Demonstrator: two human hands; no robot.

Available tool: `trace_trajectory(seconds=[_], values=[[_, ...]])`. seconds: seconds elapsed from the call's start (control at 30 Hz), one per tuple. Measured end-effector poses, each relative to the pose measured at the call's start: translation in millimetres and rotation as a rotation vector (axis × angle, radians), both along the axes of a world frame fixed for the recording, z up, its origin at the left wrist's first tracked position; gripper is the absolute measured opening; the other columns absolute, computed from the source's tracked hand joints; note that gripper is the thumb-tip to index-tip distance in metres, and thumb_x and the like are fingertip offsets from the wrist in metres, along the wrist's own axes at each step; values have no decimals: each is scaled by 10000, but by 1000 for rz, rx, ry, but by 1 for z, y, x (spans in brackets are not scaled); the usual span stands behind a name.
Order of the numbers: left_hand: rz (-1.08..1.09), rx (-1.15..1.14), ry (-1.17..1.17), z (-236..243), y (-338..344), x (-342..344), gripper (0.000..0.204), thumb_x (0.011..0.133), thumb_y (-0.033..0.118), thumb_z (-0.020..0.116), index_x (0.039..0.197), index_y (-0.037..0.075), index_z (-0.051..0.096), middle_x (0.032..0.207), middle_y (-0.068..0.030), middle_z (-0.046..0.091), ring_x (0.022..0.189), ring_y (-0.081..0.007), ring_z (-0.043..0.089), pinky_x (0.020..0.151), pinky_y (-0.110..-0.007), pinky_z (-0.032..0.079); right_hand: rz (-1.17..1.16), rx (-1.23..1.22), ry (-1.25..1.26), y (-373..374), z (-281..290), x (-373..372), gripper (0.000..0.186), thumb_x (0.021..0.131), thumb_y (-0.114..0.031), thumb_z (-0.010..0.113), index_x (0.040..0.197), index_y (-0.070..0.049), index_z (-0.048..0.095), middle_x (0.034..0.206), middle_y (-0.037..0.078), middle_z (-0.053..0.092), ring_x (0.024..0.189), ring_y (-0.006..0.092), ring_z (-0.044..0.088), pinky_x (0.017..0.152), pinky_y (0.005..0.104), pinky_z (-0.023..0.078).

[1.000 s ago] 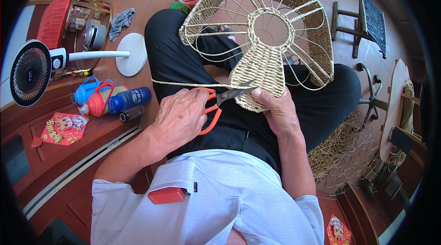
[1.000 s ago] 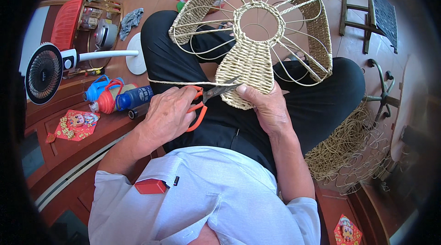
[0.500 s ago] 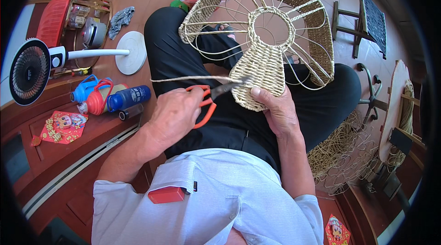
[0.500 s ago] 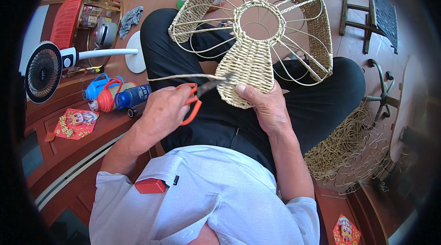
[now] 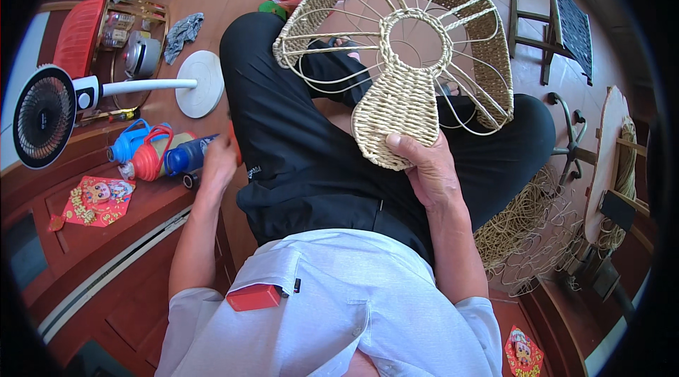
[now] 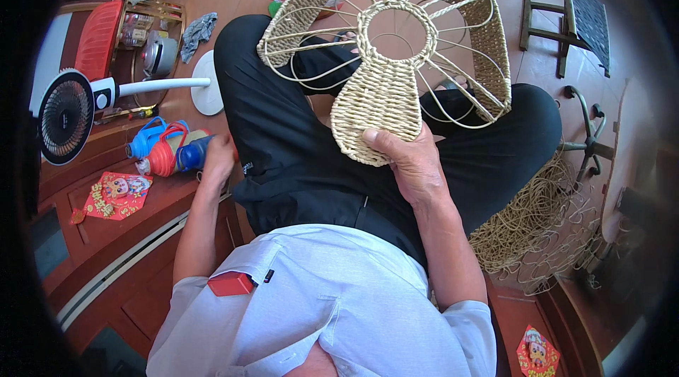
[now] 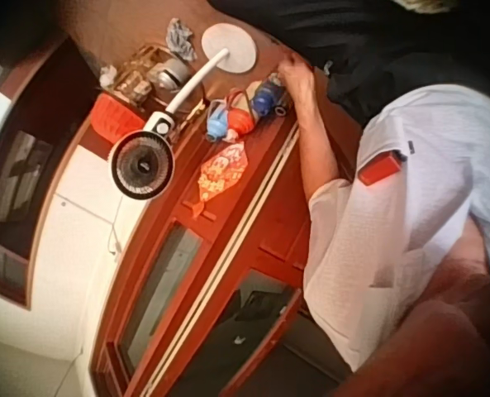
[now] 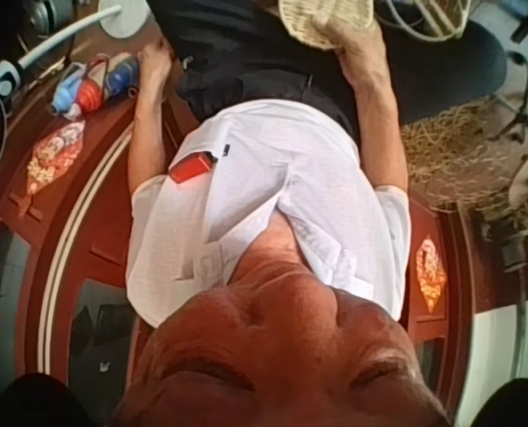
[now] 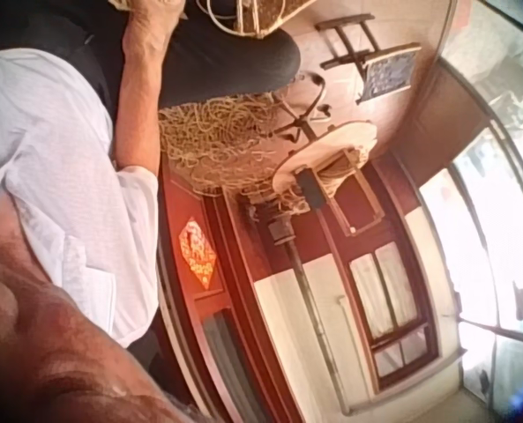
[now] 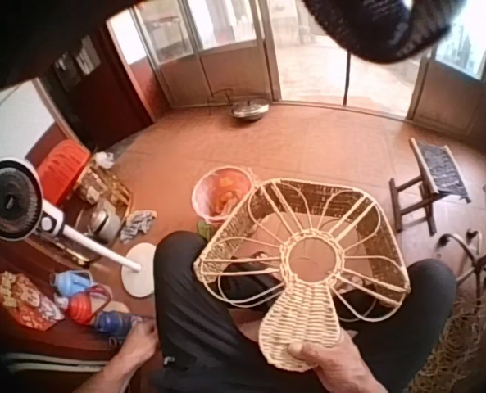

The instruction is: Weaving a fan-shaped basket frame using straw material.

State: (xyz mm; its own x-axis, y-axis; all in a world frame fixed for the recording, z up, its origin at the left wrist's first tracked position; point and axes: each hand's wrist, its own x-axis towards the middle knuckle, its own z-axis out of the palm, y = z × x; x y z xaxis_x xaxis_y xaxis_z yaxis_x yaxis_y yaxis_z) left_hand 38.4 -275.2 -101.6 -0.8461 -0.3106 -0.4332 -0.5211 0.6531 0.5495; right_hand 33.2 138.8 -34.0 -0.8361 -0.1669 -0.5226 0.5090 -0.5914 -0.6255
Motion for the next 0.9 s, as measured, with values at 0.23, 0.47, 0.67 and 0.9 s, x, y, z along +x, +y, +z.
trace_trajectory(seconds=[0.23, 0.47, 0.67, 0.9], values=[[151, 478, -224, -122, 13, 10, 348, 1094, 273, 613, 1164, -52, 717, 962, -68, 726, 867, -146, 654, 749, -336, 519, -9, 17, 4, 0, 2, -2, 562, 881, -5, 784, 1403, 32, 577, 1290, 137, 727, 1148, 208, 725, 1047, 362, 573], [360, 508, 305, -76, 30, -13, 275, 1110, 210, 593, 1219, -24, 688, 1026, -33, 707, 906, -105, 631, 751, -292, 502, -9, 27, -20, 1, 2, 0, 563, 874, -3, 783, 1397, 44, 578, 1285, 136, 731, 1143, 207, 727, 1051, 362, 569], [-457, -184, 761, 106, 115, -23, 124, 1033, 74, 654, 1133, 59, 726, 998, -95, 714, 891, -193, 676, 776, -324, 536, -14, 11, -4, 0, 0, -1, 533, 887, -7, 775, 1384, 41, 590, 1272, 130, 736, 1137, 201, 728, 1047, 355, 568], [-888, 38, 875, 93, 216, -10, 520, 807, -65, 786, 1307, 41, 691, 1026, -103, 658, 876, -278, 674, 769, -377, 575, -36, 27, 10, -2, 0, 1, 479, 889, -4, 762, 1347, 38, 629, 1223, 112, 748, 1082, 177, 728, 1004, 345, 577]])
